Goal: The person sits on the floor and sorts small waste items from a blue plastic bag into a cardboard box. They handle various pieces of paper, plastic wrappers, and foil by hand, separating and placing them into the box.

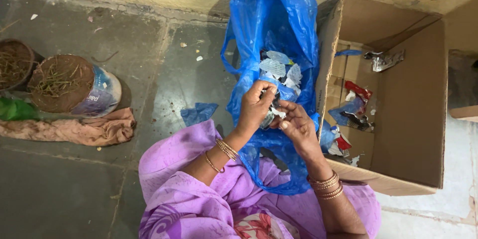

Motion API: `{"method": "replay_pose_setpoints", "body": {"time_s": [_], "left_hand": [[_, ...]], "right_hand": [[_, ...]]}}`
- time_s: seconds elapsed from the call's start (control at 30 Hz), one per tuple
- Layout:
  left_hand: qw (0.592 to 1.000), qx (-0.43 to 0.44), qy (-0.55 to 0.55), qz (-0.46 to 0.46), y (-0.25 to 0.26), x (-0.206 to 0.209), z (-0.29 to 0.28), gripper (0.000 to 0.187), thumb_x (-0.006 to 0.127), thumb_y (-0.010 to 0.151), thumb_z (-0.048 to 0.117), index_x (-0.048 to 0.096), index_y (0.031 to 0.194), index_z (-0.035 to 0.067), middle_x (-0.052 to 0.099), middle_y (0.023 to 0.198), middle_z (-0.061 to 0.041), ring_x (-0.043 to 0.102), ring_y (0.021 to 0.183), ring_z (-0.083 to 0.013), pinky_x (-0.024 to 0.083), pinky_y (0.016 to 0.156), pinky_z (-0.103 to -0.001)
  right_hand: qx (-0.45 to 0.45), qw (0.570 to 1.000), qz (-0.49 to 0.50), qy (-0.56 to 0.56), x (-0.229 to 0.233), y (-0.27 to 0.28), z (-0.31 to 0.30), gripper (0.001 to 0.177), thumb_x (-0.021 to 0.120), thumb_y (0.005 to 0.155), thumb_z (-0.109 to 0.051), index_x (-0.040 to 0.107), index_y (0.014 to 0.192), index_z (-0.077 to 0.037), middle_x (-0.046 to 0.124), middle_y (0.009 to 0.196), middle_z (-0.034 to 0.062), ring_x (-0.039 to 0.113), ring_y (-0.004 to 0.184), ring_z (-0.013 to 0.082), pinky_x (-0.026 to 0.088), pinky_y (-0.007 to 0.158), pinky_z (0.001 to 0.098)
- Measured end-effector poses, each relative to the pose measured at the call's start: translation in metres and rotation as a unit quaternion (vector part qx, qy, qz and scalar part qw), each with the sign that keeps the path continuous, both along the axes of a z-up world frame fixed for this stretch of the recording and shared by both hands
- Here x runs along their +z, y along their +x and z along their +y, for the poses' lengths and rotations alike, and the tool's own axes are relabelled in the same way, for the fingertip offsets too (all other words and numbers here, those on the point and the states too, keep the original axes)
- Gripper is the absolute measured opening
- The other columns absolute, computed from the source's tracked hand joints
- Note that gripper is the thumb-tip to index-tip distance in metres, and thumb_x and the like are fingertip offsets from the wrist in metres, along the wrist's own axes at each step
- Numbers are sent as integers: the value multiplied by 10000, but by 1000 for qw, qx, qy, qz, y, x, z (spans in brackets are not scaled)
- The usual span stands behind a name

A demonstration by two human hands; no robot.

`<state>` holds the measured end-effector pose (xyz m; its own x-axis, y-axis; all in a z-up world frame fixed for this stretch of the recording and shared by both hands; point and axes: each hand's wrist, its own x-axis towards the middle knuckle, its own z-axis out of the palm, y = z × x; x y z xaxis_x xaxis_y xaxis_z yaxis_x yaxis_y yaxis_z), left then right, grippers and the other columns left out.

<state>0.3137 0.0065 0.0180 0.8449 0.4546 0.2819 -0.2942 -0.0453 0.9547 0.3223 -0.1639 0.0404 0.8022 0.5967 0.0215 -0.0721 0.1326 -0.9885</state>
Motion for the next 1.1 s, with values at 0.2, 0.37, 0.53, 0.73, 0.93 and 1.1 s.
{"method": "replay_pose_setpoints", "body": {"time_s": [0.2,0.37,0.53,0.73,0.93,1.1], "left_hand": [[999,-28,-36,13,2,-7,-1,88,653,1010,116,662,1026,30,673,871,8,620,796,-56,522,714,-237],[999,-21,-40,21,2,-10,1,89,658,1020,121,662,1025,32,666,853,8,611,782,-58,520,707,-240],[1000,1,19,22,-3,-3,-2,75,665,1007,100,672,1035,30,682,862,-10,602,787,-58,515,701,-244],[999,14,51,-8,-5,5,-5,70,668,999,93,666,1020,27,709,871,-31,635,785,-57,530,688,-251],[1000,-20,5,12,-3,-2,-1,92,656,1025,121,664,1026,29,680,860,-4,606,795,-54,519,715,-241],[995,-57,-81,29,2,-17,1,97,649,1016,130,667,1016,35,656,837,9,595,775,-50,494,711,-228]], "right_hand": [[-99,994,30,32,-31,10,-4,132,622,1046,-71,662,1106,40,696,937,105,682,778,168,588,740,316],[-69,985,80,136,-3,10,-8,158,612,1050,-97,615,1143,31,698,985,96,697,816,180,608,756,353],[-33,996,55,69,8,4,-4,329,583,1018,-172,558,1294,5,717,1099,60,729,846,174,588,781,303],[-32,999,-2,-22,-22,1,-5,139,648,1018,-42,651,1119,53,703,923,106,696,818,163,571,775,302],[-91,994,-50,-14,-7,2,-12,48,617,1018,-22,631,1035,21,721,888,92,696,793,159,594,769,309],[-130,985,-64,89,7,9,-19,48,615,1057,-13,635,1065,29,684,957,106,684,828,167,626,892,397]]}}
